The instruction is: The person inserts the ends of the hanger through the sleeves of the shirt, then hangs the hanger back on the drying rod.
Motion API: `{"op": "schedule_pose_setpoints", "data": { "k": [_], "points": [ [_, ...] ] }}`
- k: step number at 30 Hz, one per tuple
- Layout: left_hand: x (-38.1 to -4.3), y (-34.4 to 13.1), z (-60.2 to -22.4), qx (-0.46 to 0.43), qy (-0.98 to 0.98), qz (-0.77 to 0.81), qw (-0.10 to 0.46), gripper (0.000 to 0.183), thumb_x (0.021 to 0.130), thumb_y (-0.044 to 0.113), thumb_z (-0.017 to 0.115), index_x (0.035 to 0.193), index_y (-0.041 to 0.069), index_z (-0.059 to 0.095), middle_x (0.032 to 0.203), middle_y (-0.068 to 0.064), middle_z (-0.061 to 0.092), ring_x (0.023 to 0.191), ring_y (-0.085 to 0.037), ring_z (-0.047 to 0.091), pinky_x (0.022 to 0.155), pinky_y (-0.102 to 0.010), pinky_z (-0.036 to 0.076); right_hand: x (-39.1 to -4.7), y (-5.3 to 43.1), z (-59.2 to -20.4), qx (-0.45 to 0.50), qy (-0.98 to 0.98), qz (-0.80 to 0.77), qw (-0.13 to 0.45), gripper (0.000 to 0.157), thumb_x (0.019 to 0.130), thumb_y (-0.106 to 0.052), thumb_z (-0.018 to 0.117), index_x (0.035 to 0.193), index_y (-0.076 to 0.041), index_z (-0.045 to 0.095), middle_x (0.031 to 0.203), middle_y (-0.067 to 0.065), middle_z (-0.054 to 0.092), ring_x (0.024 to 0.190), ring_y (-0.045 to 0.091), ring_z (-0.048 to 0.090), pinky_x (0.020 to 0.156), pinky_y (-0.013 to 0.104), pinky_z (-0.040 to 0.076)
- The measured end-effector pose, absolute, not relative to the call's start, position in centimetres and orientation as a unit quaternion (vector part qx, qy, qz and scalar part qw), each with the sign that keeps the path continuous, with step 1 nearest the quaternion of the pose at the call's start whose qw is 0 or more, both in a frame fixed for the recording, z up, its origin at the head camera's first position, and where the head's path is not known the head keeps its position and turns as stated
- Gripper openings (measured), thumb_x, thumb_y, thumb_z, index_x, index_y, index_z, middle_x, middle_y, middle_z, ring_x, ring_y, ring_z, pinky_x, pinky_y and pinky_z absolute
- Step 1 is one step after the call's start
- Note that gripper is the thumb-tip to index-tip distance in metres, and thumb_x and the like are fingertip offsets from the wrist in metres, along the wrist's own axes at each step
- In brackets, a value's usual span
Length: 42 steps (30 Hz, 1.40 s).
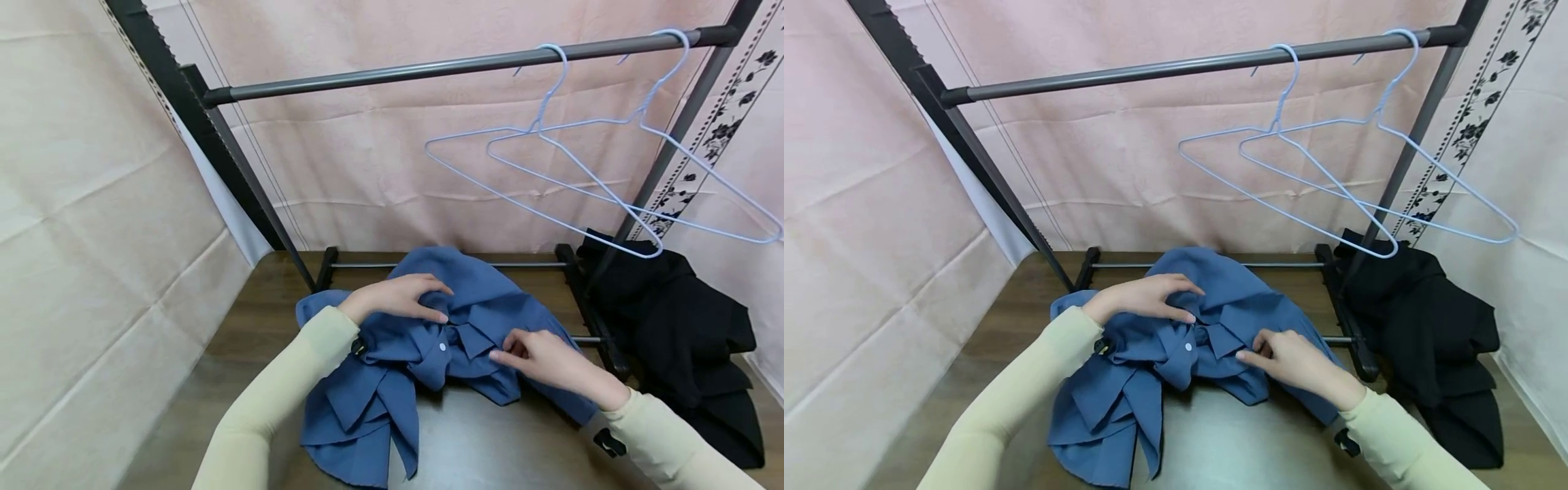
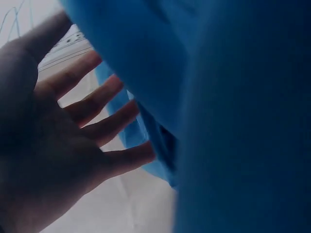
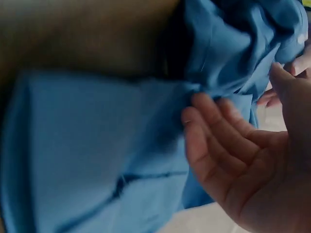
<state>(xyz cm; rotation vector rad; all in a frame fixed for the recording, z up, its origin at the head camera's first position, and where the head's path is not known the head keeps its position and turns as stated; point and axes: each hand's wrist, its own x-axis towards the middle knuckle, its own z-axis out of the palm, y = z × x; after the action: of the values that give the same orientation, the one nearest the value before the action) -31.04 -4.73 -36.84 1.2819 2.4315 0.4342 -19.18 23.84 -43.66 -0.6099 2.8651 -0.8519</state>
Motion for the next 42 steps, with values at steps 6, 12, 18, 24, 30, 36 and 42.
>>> {"op": "schedule_pose_setpoints", "data": {
  "k": [6,12,18,24,30,36,42],
  "points": [
    [-31.4,-4.6,-38.2,0.418,0.867,0.105,0.25,0.075,0.092,0.052,0.071,0.153,0.02,0.044,0.154,-0.006,0.04,0.142,-0.022,0.037,0.116,-0.038,0.031,-18.6,22.4,-44.6,-0.19,0.943,-0.262,0.077,0.052,0.09,-0.052,0.071,0.108,-0.004,0.067,0.084,-0.001,0.066,0.064,0.007,0.054,0.059,0.028,0.048],
    [-31.4,-4.6,-39.2,0.398,0.868,0.052,0.294,0.081,0.088,0.047,0.077,0.155,0.02,0.041,0.158,-0.005,0.036,0.145,-0.022,0.033,0.117,-0.038,0.028,-18.7,21.3,-45.2,-0.186,0.951,-0.238,0.062,0.053,0.086,-0.047,0.079,0.112,-0.003,0.065,0.088,0.001,0.062,0.069,0.009,0.053,0.063,0.031,0.047],
    [-31.6,-4.2,-40.6,0.41,0.87,0.007,0.273,0.07,0.087,0.04,0.081,0.147,0.018,0.051,0.147,-0.005,0.047,0.133,-0.02,0.046,0.109,-0.032,0.038,-18.9,20.5,-45.6,-0.211,0.951,-0.221,0.054,0.031,0.086,-0.027,0.082,0.103,-0.006,0.068,0.091,0.0,0.066,0.071,0.007,0.053,0.064,0.03,0.048],
    [-32.0,-4.1,-41.2,0.441,0.87,0.035,0.216,0.023,0.092,0.021,0.077,0.114,0.017,0.072,0.11,0.002,0.066,0.089,-0.012,0.058,0.081,-0.027,0.047,-19.2,20.7,-45.9,-0.246,0.941,-0.232,0.027,0.009,0.089,-0.006,0.074,0.094,-0.01,0.069,0.082,-0.006,0.063,0.066,0.003,0.051,0.059,0.025,0.046],
    [-32.5,-5.3,-39.8,0.465,0.869,0.104,0.135,0.007,0.096,0.02,0.072,0.102,0.02,0.076,0.099,0.007,0.07,0.083,-0.008,0.06,0.078,-0.025,0.047,-19.5,22.3,-43.6,-0.247,0.928,-0.28,-0.018,0.008,0.093,-0.004,0.069,0.095,-0.011,0.071,0.074,-0.008,0.056,0.056,0.0,0.046,0.05,0.023,0.041],
    [-32.4,-7.2,-36.0,0.446,0.867,0.222,0.025,0.013,0.097,0.019,0.071,0.108,0.015,0.076,0.103,0.003,0.07,0.089,-0.01,0.063,0.081,-0.029,0.051,-19.6,24.1,-39.2,-0.212,0.924,-0.288,-0.133,0.01,0.091,-0.002,0.071,0.099,-0.007,0.072,0.073,-0.005,0.059,0.055,0.004,0.044,0.048,0.025,0.039],
    [-31.6,-10.0,-32.1,0.404,0.854,0.318,-0.075,0.008,0.098,0.015,0.069,0.103,0.013,0.074,0.096,0.002,0.067,0.084,-0.012,0.061,0.075,-0.032,0.052,-19.7,25.2,-35.8,-0.211,0.898,-0.284,-0.261,0.011,0.089,-0.003,0.075,0.098,-0.01,0.075,0.07,-0.005,0.058,0.053,0.005,0.04,0.049,0.022,0.033]
  ]
}}
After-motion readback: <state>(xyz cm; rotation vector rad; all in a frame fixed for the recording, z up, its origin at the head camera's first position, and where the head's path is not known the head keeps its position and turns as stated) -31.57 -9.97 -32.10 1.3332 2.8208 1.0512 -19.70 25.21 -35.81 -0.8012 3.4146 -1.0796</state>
